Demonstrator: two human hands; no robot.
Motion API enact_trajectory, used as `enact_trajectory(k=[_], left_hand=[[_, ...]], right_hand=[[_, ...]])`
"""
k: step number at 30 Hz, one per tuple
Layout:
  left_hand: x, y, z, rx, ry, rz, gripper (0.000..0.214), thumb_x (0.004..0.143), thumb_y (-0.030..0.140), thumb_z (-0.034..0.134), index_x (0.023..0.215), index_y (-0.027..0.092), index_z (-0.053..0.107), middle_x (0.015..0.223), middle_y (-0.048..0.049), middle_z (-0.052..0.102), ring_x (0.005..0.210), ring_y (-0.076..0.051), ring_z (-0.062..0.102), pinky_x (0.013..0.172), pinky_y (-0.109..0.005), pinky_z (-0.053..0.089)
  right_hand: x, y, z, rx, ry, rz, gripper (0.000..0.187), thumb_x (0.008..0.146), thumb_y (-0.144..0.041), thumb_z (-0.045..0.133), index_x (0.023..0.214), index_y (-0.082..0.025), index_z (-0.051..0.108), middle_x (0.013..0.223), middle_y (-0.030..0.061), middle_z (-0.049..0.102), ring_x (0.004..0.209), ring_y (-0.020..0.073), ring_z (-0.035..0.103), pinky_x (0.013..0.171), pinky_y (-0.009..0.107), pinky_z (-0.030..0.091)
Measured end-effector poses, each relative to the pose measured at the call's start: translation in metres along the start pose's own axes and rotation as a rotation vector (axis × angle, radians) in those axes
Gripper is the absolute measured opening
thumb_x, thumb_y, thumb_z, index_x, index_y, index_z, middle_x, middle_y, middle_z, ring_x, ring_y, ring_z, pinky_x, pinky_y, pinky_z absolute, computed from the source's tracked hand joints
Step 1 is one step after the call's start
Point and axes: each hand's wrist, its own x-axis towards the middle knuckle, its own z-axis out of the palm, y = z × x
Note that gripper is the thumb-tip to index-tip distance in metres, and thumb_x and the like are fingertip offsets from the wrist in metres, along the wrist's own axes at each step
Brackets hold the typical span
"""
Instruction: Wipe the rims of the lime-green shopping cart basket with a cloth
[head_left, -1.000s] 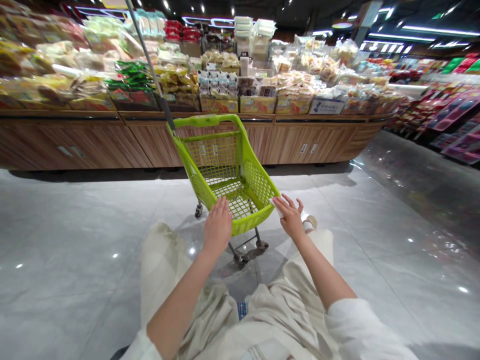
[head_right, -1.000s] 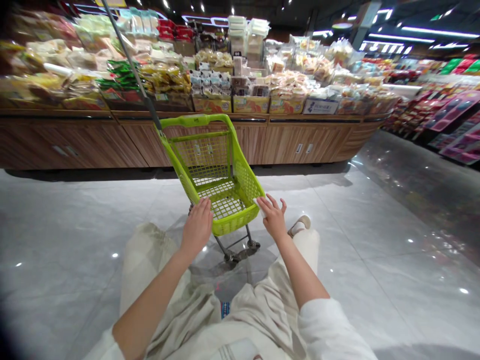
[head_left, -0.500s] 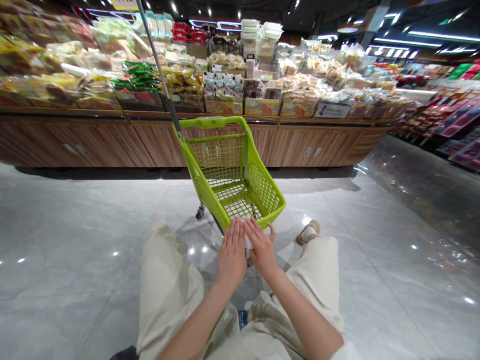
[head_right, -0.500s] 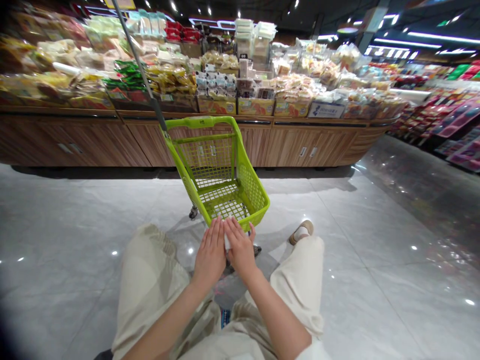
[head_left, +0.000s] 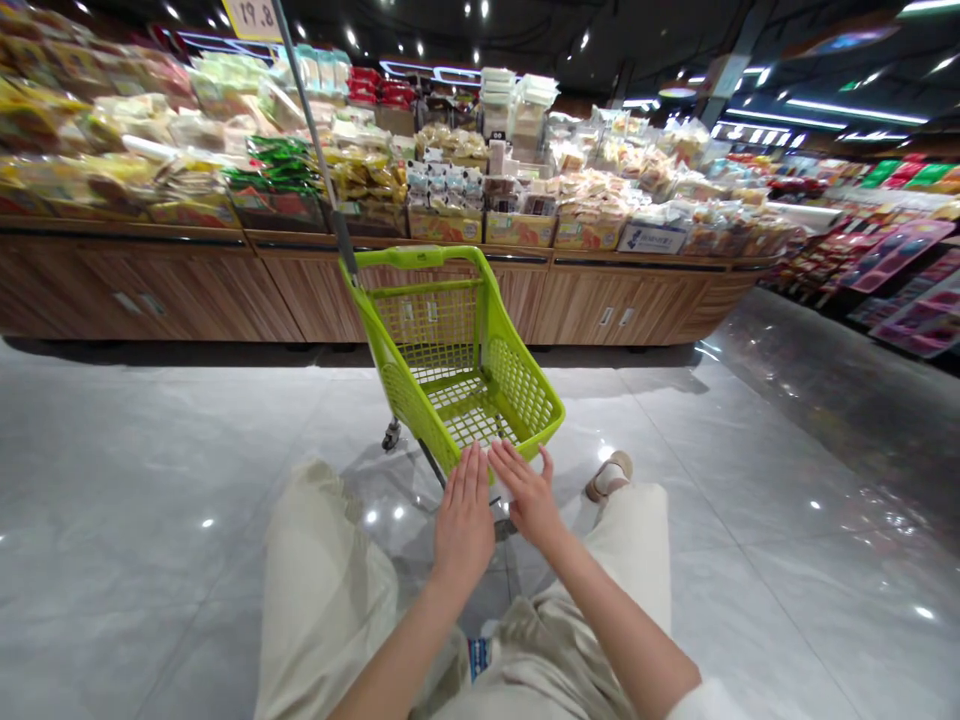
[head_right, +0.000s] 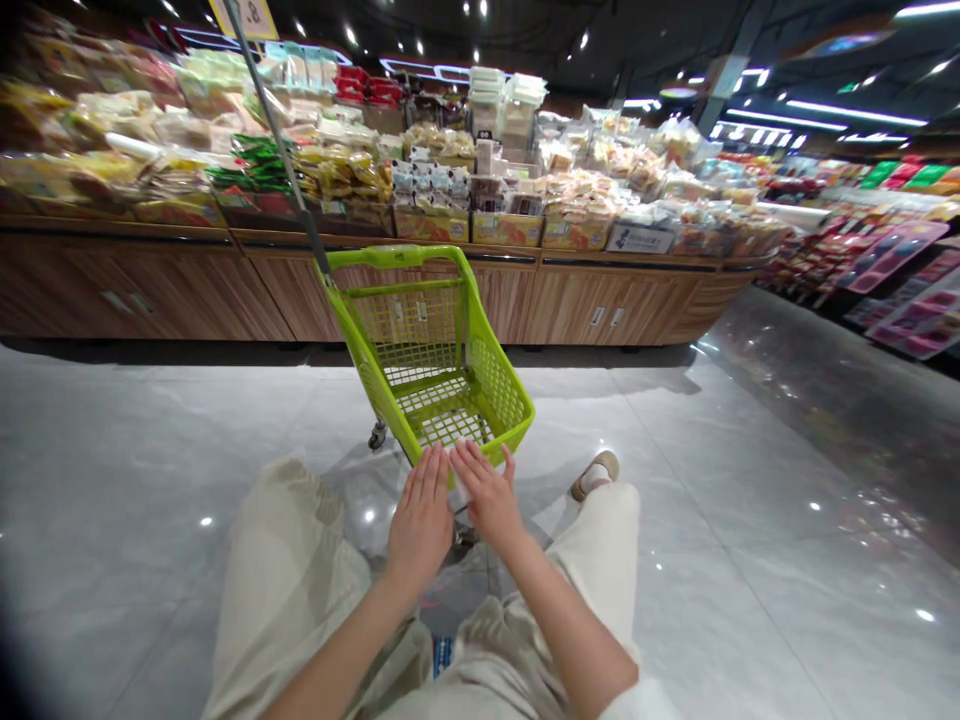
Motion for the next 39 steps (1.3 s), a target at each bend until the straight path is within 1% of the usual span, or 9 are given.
enact_trajectory(k=[6, 9, 13, 16, 21, 28, 31, 35, 39], left_hand=[[0.003, 0.002, -0.004, 0.0, -0.002, 0.013, 0.075, 0.087, 0.006, 0.038, 0.156, 0.01, 0.01, 0.161, -0.0137, 0.027, 0.149, -0.025, 0.025, 0.119, -0.044, 0.034], [0.004, 0.006, 0.001, 0.003, 0.014, 0.007, 0.074, 0.088, 0.006, 0.037, 0.156, 0.009, 0.01, 0.161, -0.0138, 0.027, 0.149, -0.026, 0.023, 0.119, -0.045, 0.034], [0.003, 0.006, 0.004, 0.024, 0.029, -0.008, 0.073, 0.088, 0.005, 0.036, 0.156, 0.009, 0.011, 0.16, -0.0135, 0.029, 0.149, -0.025, 0.024, 0.119, -0.045, 0.035], [0.002, 0.005, 0.002, 0.032, 0.025, -0.001, 0.072, 0.087, 0.004, 0.036, 0.156, 0.009, 0.016, 0.159, -0.0135, 0.031, 0.149, -0.025, 0.026, 0.118, -0.044, 0.036], [0.004, 0.008, 0.0, 0.041, 0.027, 0.012, 0.072, 0.086, 0.002, 0.037, 0.155, 0.008, 0.019, 0.159, -0.0148, 0.031, 0.149, -0.025, 0.026, 0.118, -0.043, 0.036], [0.002, 0.011, 0.006, 0.046, 0.042, -0.013, 0.075, 0.088, 0.004, 0.037, 0.156, 0.009, 0.006, 0.159, -0.0145, 0.032, 0.148, -0.025, 0.027, 0.118, -0.044, 0.035], [0.001, 0.008, 0.004, 0.062, 0.028, 0.0, 0.075, 0.089, 0.004, 0.037, 0.156, 0.008, 0.003, 0.16, -0.015, 0.031, 0.148, -0.026, 0.028, 0.118, -0.044, 0.035], [0.004, 0.011, 0.0, 0.054, 0.022, 0.012, 0.074, 0.091, 0.009, 0.038, 0.155, 0.007, 0.001, 0.16, -0.0155, 0.03, 0.148, -0.026, 0.028, 0.118, -0.043, 0.035], [0.007, 0.015, 0.002, 0.036, 0.033, -0.009, 0.072, 0.093, 0.011, 0.037, 0.156, 0.009, 0.001, 0.16, -0.0147, 0.031, 0.148, -0.025, 0.028, 0.118, -0.043, 0.035]], right_hand=[[0.003, 0.087, -0.018, -0.084, 0.157, 0.328, 0.091, 0.062, -0.001, 0.038, 0.148, -0.033, 0.04, 0.147, 0.0018, 0.053, 0.146, 0.0213, 0.034, 0.117, 0.056, 0.003], [0.006, 0.063, -0.009, -0.091, 0.168, 0.35, 0.091, 0.062, 0.0, 0.038, 0.149, -0.029, 0.039, 0.148, 0.0046, 0.051, 0.145, 0.0216, 0.035, 0.117, 0.055, 0.006], [0.001, 0.007, 0.004, -0.027, 0.029, 0.03, 0.094, 0.062, -0.003, 0.039, 0.153, -0.023, 0.031, 0.153, 0.0055, 0.045, 0.146, 0.0176, 0.034, 0.12, 0.048, 0.005], [-0.003, 0.026, -0.003, -0.025, 0.0, -0.067, 0.094, 0.062, -0.003, 0.038, 0.153, -0.026, 0.031, 0.153, 0.0033, 0.046, 0.146, 0.0171, 0.033, 0.121, 0.049, 0.003], [0.004, 0.092, -0.014, -0.089, 0.183, 0.293, 0.092, 0.061, 0.0, 0.038, 0.148, -0.03, 0.04, 0.147, 0.0026, 0.053, 0.147, 0.0213, 0.033, 0.117, 0.053, 0.009], [-0.002, 0.005, 0.004, -0.004, 0.026, -0.003, 0.094, 0.061, -0.002, 0.04, 0.153, -0.021, 0.031, 0.153, 0.0056, 0.045, 0.15, 0.0187, 0.025, 0.12, 0.047, 0.005], [-0.003, 0.029, -0.006, -0.013, -0.008, -0.035, 0.096, 0.061, -0.001, 0.04, 0.153, -0.026, 0.032, 0.152, 0.003, 0.046, 0.149, 0.0194, 0.026, 0.12, 0.05, 0.001], [0.003, 0.089, -0.019, -0.034, 0.129, 0.301, 0.091, 0.062, 0.001, 0.039, 0.148, -0.03, 0.04, 0.149, 0.0002, 0.05, 0.149, 0.0223, 0.026, 0.117, 0.054, 0.007], [0.005, 0.056, -0.007, -0.011, 0.15, 0.324, 0.089, 0.062, 0.0, 0.039, 0.147, -0.025, 0.042, 0.15, 0.0034, 0.049, 0.15, 0.023, 0.024, 0.117, 0.053, 0.007]])
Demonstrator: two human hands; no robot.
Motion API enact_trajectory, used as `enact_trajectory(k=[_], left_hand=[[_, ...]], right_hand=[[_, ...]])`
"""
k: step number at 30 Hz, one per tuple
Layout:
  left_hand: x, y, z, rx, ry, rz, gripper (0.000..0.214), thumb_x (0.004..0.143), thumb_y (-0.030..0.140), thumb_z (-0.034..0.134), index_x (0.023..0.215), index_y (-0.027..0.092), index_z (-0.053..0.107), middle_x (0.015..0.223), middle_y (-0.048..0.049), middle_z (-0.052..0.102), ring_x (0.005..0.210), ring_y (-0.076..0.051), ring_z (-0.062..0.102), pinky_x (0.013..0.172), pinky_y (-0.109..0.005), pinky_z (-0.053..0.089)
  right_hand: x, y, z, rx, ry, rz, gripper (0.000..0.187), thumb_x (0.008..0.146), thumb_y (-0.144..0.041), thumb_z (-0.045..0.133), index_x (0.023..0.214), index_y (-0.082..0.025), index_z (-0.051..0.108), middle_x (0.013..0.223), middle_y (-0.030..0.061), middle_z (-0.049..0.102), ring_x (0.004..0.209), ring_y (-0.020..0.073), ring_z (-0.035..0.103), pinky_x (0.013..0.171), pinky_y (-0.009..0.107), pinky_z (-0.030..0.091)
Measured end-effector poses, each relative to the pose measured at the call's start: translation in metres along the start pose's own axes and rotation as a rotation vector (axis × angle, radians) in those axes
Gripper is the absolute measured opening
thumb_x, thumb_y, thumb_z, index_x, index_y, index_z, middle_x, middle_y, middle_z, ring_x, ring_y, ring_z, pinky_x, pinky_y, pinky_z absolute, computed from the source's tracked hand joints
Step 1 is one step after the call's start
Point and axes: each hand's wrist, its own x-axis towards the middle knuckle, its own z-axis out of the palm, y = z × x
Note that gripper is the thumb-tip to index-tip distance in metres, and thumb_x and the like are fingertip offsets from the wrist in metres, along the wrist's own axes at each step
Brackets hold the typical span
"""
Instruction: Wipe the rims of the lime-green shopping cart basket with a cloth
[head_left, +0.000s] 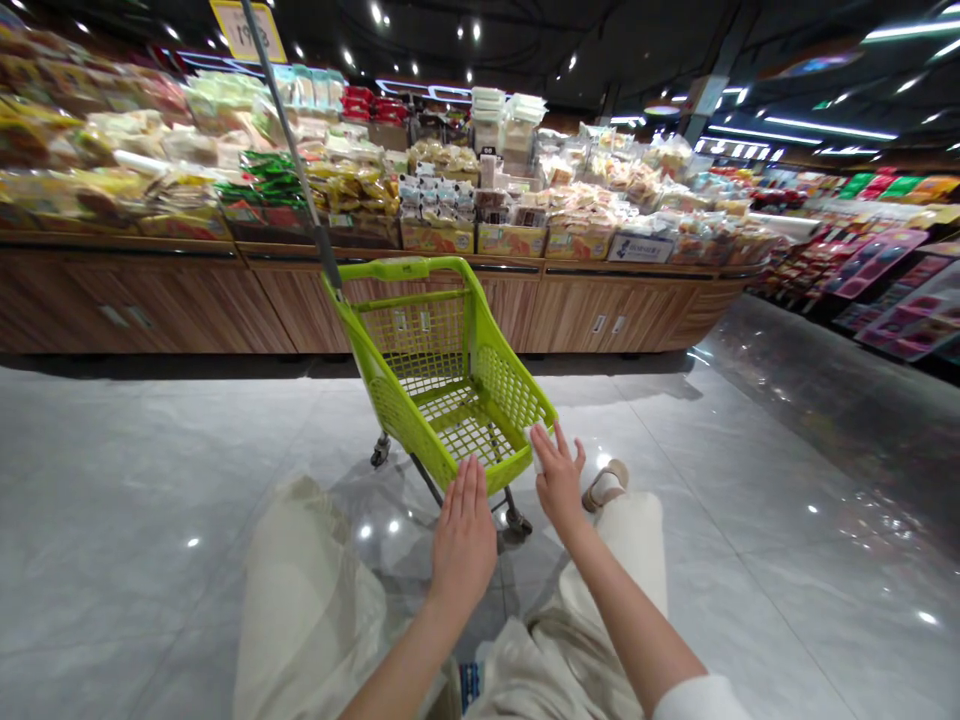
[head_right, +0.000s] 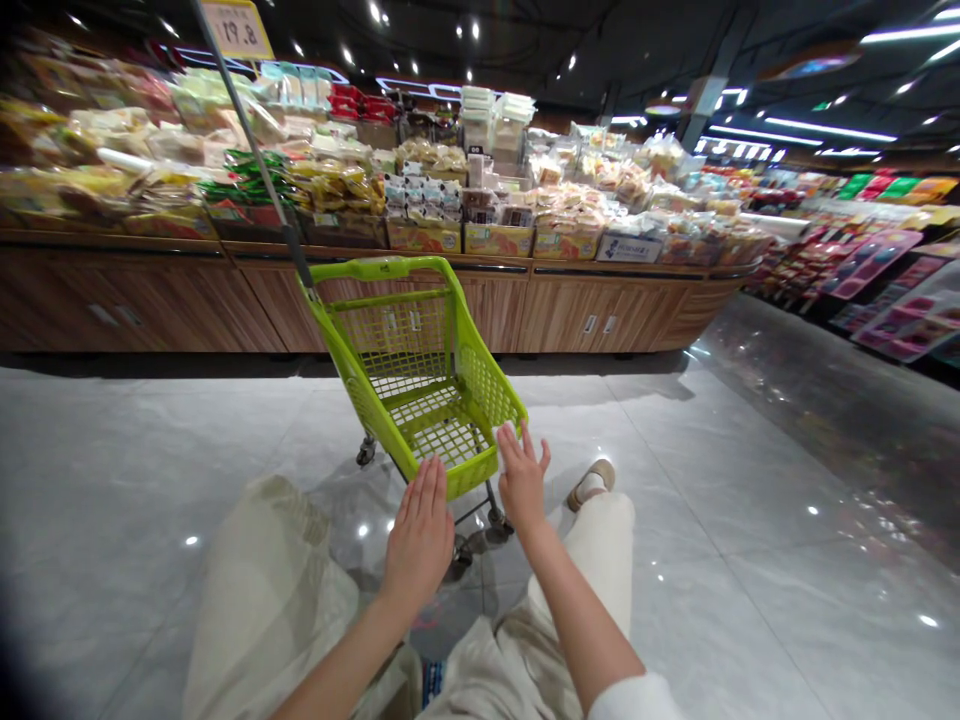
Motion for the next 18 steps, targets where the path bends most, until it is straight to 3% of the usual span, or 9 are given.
enact_trajectory(k=[3, 6, 8, 11, 13, 15, 18], left_hand=[[-0.002, -0.002, 0.0, 0.003, 0.003, -0.003, 0.072, 0.093, 0.011, 0.038, 0.156, 0.01, 0.002, 0.159, -0.0136, 0.032, 0.148, -0.025, 0.028, 0.118, -0.043, 0.034], [-0.005, -0.008, -0.002, 0.02, -0.007, 0.022, 0.075, 0.092, 0.011, 0.04, 0.156, 0.01, 0.002, 0.159, -0.0139, 0.032, 0.148, -0.025, 0.029, 0.118, -0.044, 0.034], [-0.006, -0.011, -0.004, 0.038, -0.01, 0.042, 0.076, 0.091, 0.01, 0.04, 0.155, 0.009, -0.001, 0.159, -0.0147, 0.031, 0.148, -0.025, 0.029, 0.118, -0.044, 0.035], [-0.007, -0.012, -0.005, 0.046, -0.006, 0.054, 0.076, 0.092, 0.01, 0.04, 0.155, 0.009, -0.002, 0.16, -0.0153, 0.03, 0.148, -0.026, 0.029, 0.117, -0.044, 0.036], [-0.007, -0.009, -0.004, 0.039, 0.003, 0.045, 0.075, 0.092, 0.011, 0.04, 0.155, 0.008, -0.001, 0.159, -0.0162, 0.03, 0.147, -0.026, 0.03, 0.117, -0.044, 0.036], [-0.006, -0.006, -0.002, 0.033, 0.02, 0.032, 0.075, 0.092, 0.01, 0.039, 0.156, 0.008, 0.0, 0.159, -0.017, 0.031, 0.147, -0.026, 0.031, 0.117, -0.044, 0.036], [-0.007, -0.004, -0.001, 0.015, 0.029, 0.016, 0.073, 0.09, 0.009, 0.039, 0.156, 0.008, 0.006, 0.158, -0.0165, 0.033, 0.147, -0.027, 0.031, 0.117, -0.044, 0.036]], right_hand=[[-0.023, -0.043, 0.009, 0.027, -0.089, -0.242, 0.093, 0.061, 0.0, 0.04, 0.151, -0.023, 0.034, 0.153, 0.0037, 0.045, 0.15, 0.0188, 0.024, 0.12, 0.047, 0.005], [-0.025, -0.039, 0.005, -0.018, -0.129, -0.371, 0.096, 0.061, 0.001, 0.04, 0.152, -0.026, 0.032, 0.153, 0.0018, 0.046, 0.15, 0.0179, 0.024, 0.12, 0.048, 0.001], [-0.013, -0.009, -0.003, -0.055, -0.096, -0.326, 0.097, 0.06, 0.002, 0.039, 0.151, -0.029, 0.034, 0.15, 0.0, 0.049, 0.149, 0.0178, 0.026, 0.12, 0.05, 0.001], [0.01, 0.034, -0.013, -0.096, -0.003, -0.118, 0.096, 0.059, 0.003, 0.039, 0.149, -0.03, 0.038, 0.148, 0.0001, 0.052, 0.149, 0.0201, 0.028, 0.118, 0.052, 0.005], [0.014, 0.038, -0.012, -0.1, 0.032, -0.024, 0.094, 0.06, 0.002, 0.04, 0.148, -0.029, 0.04, 0.148, 0.0014, 0.052, 0.148, 0.0221, 0.028, 0.117, 0.053, 0.007], [0.007, 0.017, -0.006, -0.072, 0.04, -0.009, 0.092, 0.061, 0.002, 0.039, 0.148, -0.027, 0.039, 0.148, 0.0027, 0.051, 0.148, 0.022, 0.029, 0.117, 0.052, 0.007], [-0.015, -0.032, 0.006, 0.0, -0.035, -0.176, 0.094, 0.06, 0.0, 0.04, 0.151, -0.023, 0.035, 0.152, 0.0043, 0.047, 0.149, 0.0192, 0.027, 0.119, 0.048, 0.005]])
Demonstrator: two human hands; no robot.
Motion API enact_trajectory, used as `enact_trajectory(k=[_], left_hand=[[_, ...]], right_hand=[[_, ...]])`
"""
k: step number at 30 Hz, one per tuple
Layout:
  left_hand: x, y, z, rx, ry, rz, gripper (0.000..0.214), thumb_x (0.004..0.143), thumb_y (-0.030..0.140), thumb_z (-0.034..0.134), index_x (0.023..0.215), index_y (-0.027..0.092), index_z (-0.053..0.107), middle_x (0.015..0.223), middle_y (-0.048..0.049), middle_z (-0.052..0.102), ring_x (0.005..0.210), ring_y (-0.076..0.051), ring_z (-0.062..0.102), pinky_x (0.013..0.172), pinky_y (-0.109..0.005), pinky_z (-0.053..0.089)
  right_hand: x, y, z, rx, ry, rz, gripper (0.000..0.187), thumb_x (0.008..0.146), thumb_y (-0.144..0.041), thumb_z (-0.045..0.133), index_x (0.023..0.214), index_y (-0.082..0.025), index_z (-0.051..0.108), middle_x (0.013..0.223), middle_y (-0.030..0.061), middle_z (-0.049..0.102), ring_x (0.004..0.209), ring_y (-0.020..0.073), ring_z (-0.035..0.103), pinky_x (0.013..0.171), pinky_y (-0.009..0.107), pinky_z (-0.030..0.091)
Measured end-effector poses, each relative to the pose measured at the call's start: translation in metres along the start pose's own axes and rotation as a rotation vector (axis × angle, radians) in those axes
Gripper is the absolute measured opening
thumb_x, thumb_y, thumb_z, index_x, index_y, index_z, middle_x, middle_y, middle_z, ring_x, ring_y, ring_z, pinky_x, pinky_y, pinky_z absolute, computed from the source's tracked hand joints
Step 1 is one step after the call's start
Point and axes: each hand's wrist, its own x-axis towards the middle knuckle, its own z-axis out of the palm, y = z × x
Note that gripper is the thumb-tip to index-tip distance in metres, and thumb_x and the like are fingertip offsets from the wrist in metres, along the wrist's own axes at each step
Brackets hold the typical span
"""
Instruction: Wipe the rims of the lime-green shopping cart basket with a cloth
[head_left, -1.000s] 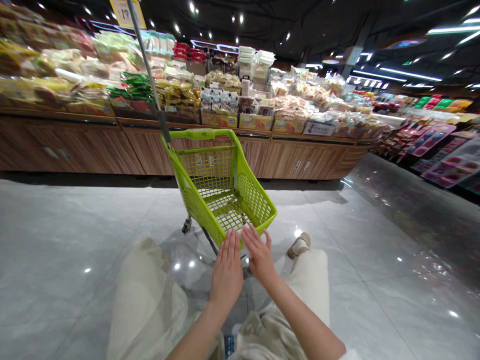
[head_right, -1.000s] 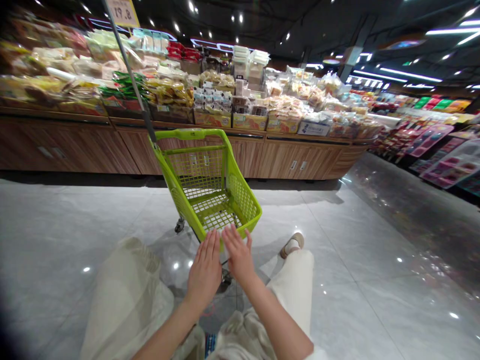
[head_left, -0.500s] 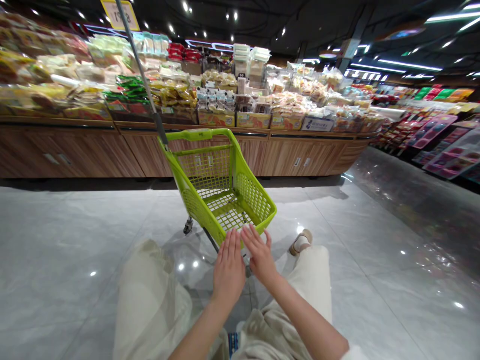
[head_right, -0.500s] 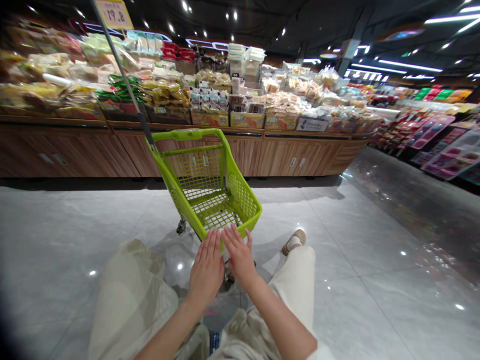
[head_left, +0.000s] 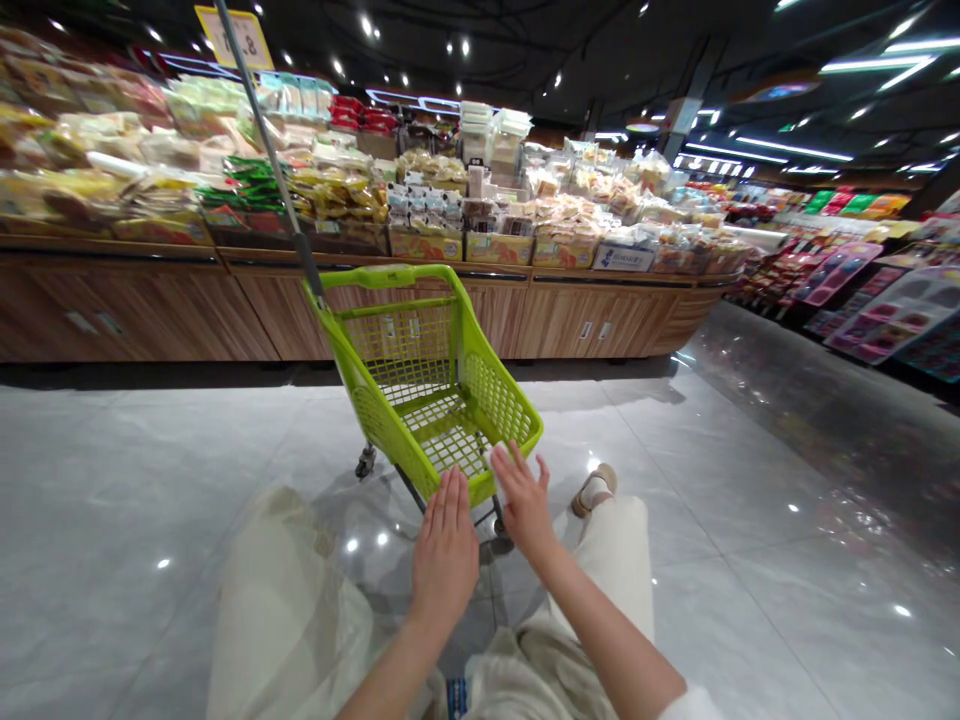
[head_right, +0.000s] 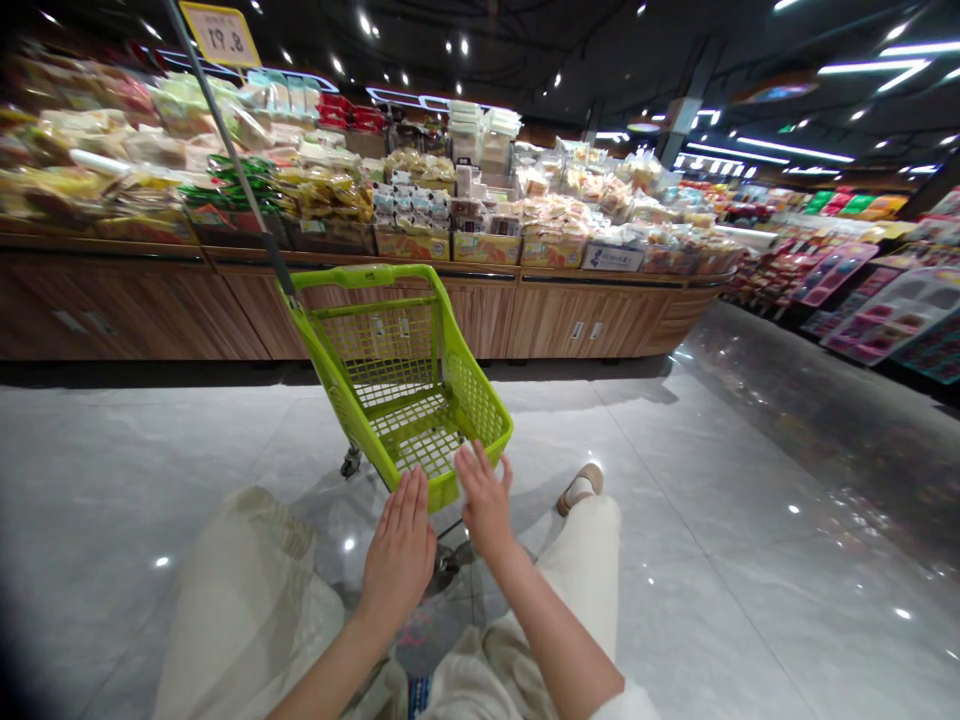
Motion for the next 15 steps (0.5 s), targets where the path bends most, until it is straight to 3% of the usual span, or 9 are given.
enact_trajectory(k=[2, 4, 6, 8, 10, 12, 15], left_hand=[[0.0, 0.0, -0.001, -0.011, -0.004, -0.009, 0.071, 0.09, 0.009, 0.039, 0.156, 0.008, 0.012, 0.157, -0.0155, 0.036, 0.147, -0.026, 0.032, 0.117, -0.044, 0.037], [-0.001, -0.002, -0.003, -0.004, -0.015, -0.008, 0.069, 0.09, 0.01, 0.039, 0.155, 0.008, 0.017, 0.157, -0.0146, 0.037, 0.146, -0.026, 0.032, 0.117, -0.044, 0.036], [-0.001, -0.003, -0.005, 0.011, -0.029, 0.007, 0.067, 0.09, 0.01, 0.04, 0.154, 0.006, 0.02, 0.157, -0.0144, 0.036, 0.147, -0.026, 0.032, 0.118, -0.043, 0.036], [0.0, -0.003, -0.006, 0.013, -0.038, 0.023, 0.066, 0.09, 0.01, 0.04, 0.154, 0.005, 0.022, 0.158, -0.0144, 0.034, 0.147, -0.026, 0.031, 0.118, -0.042, 0.035], [0.0, -0.002, -0.005, 0.008, -0.035, 0.026, 0.067, 0.09, 0.01, 0.04, 0.154, 0.005, 0.02, 0.159, -0.0144, 0.033, 0.148, -0.026, 0.03, 0.118, -0.042, 0.035], [-0.001, 0.0, -0.004, 0.009, -0.03, 0.017, 0.069, 0.09, 0.009, 0.04, 0.155, 0.005, 0.015, 0.159, -0.0151, 0.032, 0.148, -0.026, 0.029, 0.118, -0.043, 0.035], [-0.002, 0.001, -0.002, 0.002, -0.038, 0.0, 0.072, 0.09, 0.009, 0.04, 0.155, 0.006, 0.01, 0.159, -0.0158, 0.032, 0.148, -0.026, 0.027, 0.118, -0.044, 0.035]], right_hand=[[-0.006, -0.018, 0.001, 0.032, -0.082, -0.149, 0.095, 0.06, -0.001, 0.041, 0.152, -0.022, 0.032, 0.153, 0.0048, 0.045, 0.15, 0.018, 0.025, 0.12, 0.046, 0.003], [-0.004, -0.008, -0.005, 0.03, -0.127, -0.214, 0.094, 0.06, 0.0, 0.041, 0.151, -0.024, 0.034, 0.152, 0.0042, 0.046, 0.15, 0.018, 0.025, 0.12, 0.047, 0.001], [0.003, 0.022, -0.014, 0.006, -0.109, -0.157, 0.094, 0.06, 0.002, 0.04, 0.149, -0.027, 0.038, 0.15, 0.0025, 0.05, 0.149, 0.0183, 0.027, 0.119, 0.049, 0.002], [0.012, 0.054, -0.02, -0.021, -0.046, 0.012, 0.092, 0.06, 0.002, 0.04, 0.147, -0.028, 0.041, 0.148, 0.0019, 0.051, 0.149, 0.0203, 0.028, 0.118, 0.051, 0.005], [0.017, 0.065, -0.02, -0.039, 0.012, 0.174, 0.089, 0.061, 0.001, 0.04, 0.145, -0.027, 0.044, 0.148, 0.0029, 0.052, 0.149, 0.0227, 0.028, 0.117, 0.053, 0.008], [0.015, 0.049, -0.013, -0.038, 0.042, 0.223, 0.087, 0.062, 0.001, 0.04, 0.145, -0.025, 0.045, 0.148, 0.0043, 0.052, 0.149, 0.0229, 0.027, 0.117, 0.053, 0.01], [0.002, -0.002, -0.001, 0.0, -0.018, 0.028, 0.09, 0.06, 0.0, 0.04, 0.148, -0.021, 0.041, 0.151, 0.0053, 0.048, 0.15, 0.0189, 0.025, 0.119, 0.048, 0.009]])
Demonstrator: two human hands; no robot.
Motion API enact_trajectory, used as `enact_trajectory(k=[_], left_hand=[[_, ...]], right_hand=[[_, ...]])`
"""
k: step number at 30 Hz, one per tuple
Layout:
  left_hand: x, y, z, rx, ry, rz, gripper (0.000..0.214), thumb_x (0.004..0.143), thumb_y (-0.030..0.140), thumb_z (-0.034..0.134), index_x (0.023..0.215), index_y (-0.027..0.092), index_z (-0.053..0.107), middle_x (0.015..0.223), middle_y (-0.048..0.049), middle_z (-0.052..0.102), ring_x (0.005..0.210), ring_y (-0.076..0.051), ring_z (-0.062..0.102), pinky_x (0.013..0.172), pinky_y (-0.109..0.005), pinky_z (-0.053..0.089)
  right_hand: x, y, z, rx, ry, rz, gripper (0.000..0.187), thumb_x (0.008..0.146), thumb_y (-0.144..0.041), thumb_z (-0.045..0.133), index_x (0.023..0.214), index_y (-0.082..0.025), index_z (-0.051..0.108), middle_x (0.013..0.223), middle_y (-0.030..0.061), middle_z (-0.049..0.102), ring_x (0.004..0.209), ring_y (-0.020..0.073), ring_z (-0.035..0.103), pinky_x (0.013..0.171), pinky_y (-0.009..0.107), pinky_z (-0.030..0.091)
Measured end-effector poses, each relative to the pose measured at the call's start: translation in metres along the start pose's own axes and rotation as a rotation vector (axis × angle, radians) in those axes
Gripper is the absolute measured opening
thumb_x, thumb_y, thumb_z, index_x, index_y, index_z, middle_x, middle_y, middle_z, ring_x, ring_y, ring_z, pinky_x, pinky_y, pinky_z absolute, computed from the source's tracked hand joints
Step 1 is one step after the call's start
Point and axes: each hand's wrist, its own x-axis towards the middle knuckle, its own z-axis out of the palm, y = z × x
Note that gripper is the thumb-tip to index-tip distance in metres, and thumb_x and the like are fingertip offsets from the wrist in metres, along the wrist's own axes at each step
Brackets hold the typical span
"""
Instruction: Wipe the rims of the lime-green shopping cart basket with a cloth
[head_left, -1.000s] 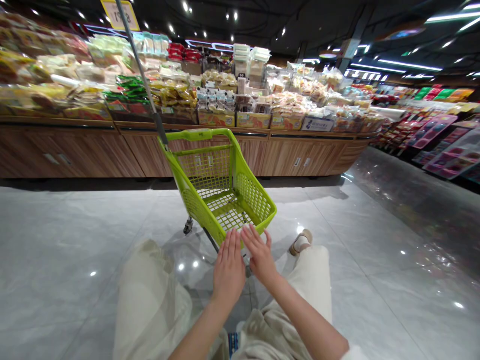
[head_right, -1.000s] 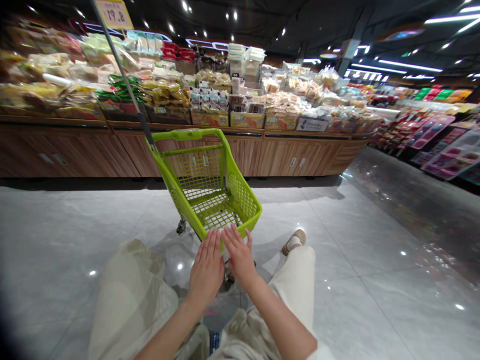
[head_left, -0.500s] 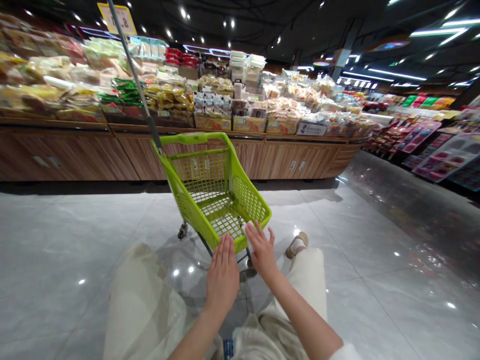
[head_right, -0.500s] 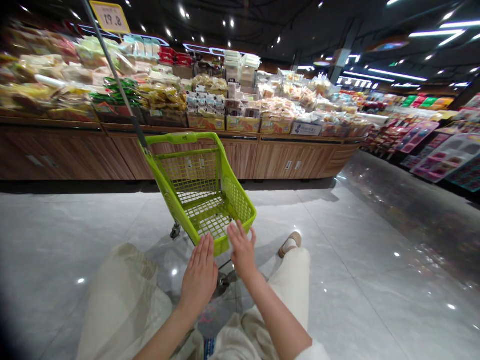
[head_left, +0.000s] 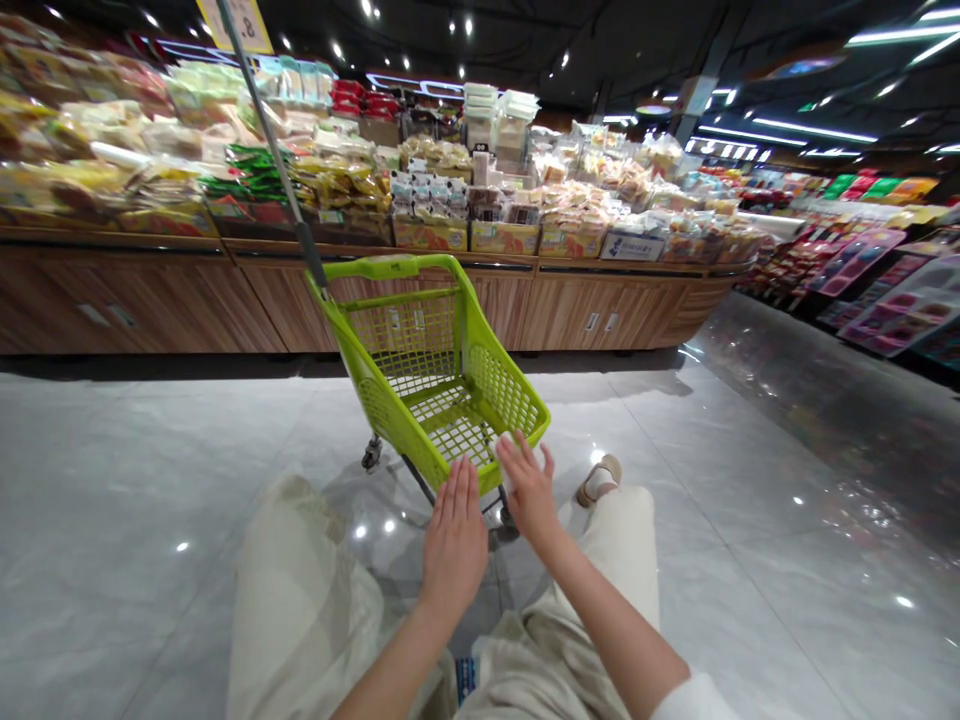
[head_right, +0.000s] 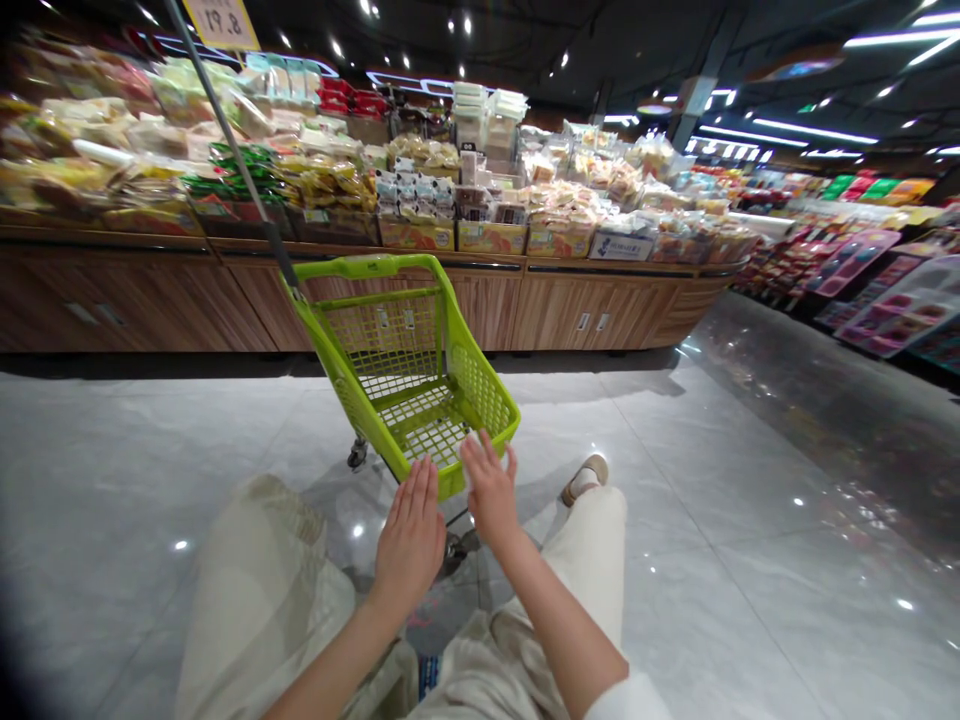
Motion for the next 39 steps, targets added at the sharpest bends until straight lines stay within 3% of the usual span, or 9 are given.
enact_trajectory(k=[4, 10, 13, 18, 25, 28, 32, 35, 39], left_hand=[[-0.002, -0.003, 0.0, -0.02, -0.02, 0.001, 0.072, 0.09, 0.009, 0.039, 0.156, 0.008, 0.01, 0.16, -0.0143, 0.031, 0.149, -0.025, 0.026, 0.119, -0.044, 0.033], [0.0, -0.001, -0.003, -0.029, -0.03, 0.006, 0.07, 0.091, 0.011, 0.038, 0.156, 0.007, 0.011, 0.16, -0.0148, 0.03, 0.149, -0.025, 0.026, 0.119, -0.044, 0.033], [0.0, 0.002, -0.002, -0.05, -0.032, -0.019, 0.071, 0.091, 0.011, 0.039, 0.156, 0.008, 0.008, 0.16, -0.0156, 0.029, 0.15, -0.025, 0.024, 0.119, -0.044, 0.033], [-0.002, -0.001, -0.001, -0.046, -0.028, -0.011, 0.075, 0.09, 0.01, 0.039, 0.156, 0.009, 0.004, 0.16, -0.0153, 0.028, 0.15, -0.024, 0.022, 0.12, -0.045, 0.032], [-0.002, -0.003, 0.0, -0.03, -0.037, 0.012, 0.071, 0.091, 0.01, 0.037, 0.156, 0.007, 0.008, 0.161, -0.0145, 0.027, 0.15, -0.024, 0.022, 0.12, -0.043, 0.03], [-0.002, -0.001, 0.0, -0.045, -0.036, 0.005, 0.073, 0.091, 0.01, 0.038, 0.156, 0.007, 0.004, 0.161, -0.0152, 0.026, 0.15, -0.024, 0.021, 0.12, -0.044, 0.031], [-0.004, -0.003, 0.0, -0.065, -0.025, 0.003, 0.077, 0.089, 0.008, 0.039, 0.156, 0.011, 0.0, 0.161, -0.0145, 0.026, 0.15, -0.025, 0.022, 0.12, -0.045, 0.031], [-0.005, -0.006, -0.001, -0.05, -0.037, 0.012, 0.076, 0.09, 0.009, 0.038, 0.156, 0.01, 0.0, 0.162, -0.014, 0.024, 0.15, -0.024, 0.021, 0.12, -0.044, 0.03], [-0.004, -0.004, -0.002, -0.031, -0.039, 0.026, 0.074, 0.091, 0.011, 0.038, 0.156, 0.007, 0.003, 0.162, -0.0147, 0.024, 0.151, -0.024, 0.02, 0.12, -0.043, 0.03]], right_hand=[[-0.007, -0.008, -0.004, 0.004, -0.113, -0.224, 0.094, 0.06, 0.0, 0.04, 0.151, -0.023, 0.036, 0.153, 0.0032, 0.046, 0.15, 0.0175, 0.024, 0.12, 0.047, 0.004], [0.014, 0.066, -0.018, -0.088, 0.052, 0.178, 0.093, 0.061, 0.001, 0.04, 0.149, -0.03, 0.039, 0.147, 0.0019, 0.053, 0.148, 0.0223, 0.028, 0.116, 0.054, 0.012], [0.007, 0.032, -0.008, -0.058, 0.053, 0.167, 0.09, 0.063, 0.002, 0.039, 0.149, -0.026, 0.039, 0.15, 0.0043, 0.05, 0.149, 0.022, 0.027, 0.117, 0.053, 0.012], [-0.012, -0.018, -0.001, 0.022, -0.106, -0.204, 0.091, 0.063, 0.002, 0.039, 0.151, -0.022, 0.034, 0.154, 0.0038, 0.043, 0.15, 0.0172, 0.023, 0.12, 0.047, 0.005], [0.014, 0.068, -0.02, -0.096, 0.022, 0.148, 0.091, 0.061, 0.003, 0.04, 0.147, -0.028, 0.042, 0.148, 0.0006, 0.052, 0.15, 0.0219, 0.025, 0.118, 0.054, 0.008], [0.006, 0.033, -0.01, -0.063, 0.038, 0.135, 0.088, 0.064, 0.003, 0.038, 0.148, -0.025, 0.041, 0.15, 0.0022, 0.049, 0.15, 0.0217, 0.023, 0.119, 0.053, 0.009], [-0.013, -0.02, -0.001, 0.006, -0.086, -0.173, 0.094, 0.062, 0.003, 0.039, 0.152, -0.022, 0.034, 0.154, 0.0036, 0.044, 0.151, 0.0174, 0.022, 0.122, 0.047, 0.006], [-0.008, 0.009, -0.01, -0.029, -0.102, -0.185, 0.096, 0.06, 0.003, 0.04, 0.151, -0.027, 0.036, 0.151, 0.002, 0.049, 0.15, 0.0181, 0.025, 0.121, 0.05, 0.003], [0.013, 0.065, -0.018, -0.075, 0.011, 0.141, 0.091, 0.062, 0.003, 0.039, 0.148, -0.029, 0.041, 0.148, 0.0003, 0.052, 0.15, 0.0217, 0.025, 0.119, 0.056, 0.007]])
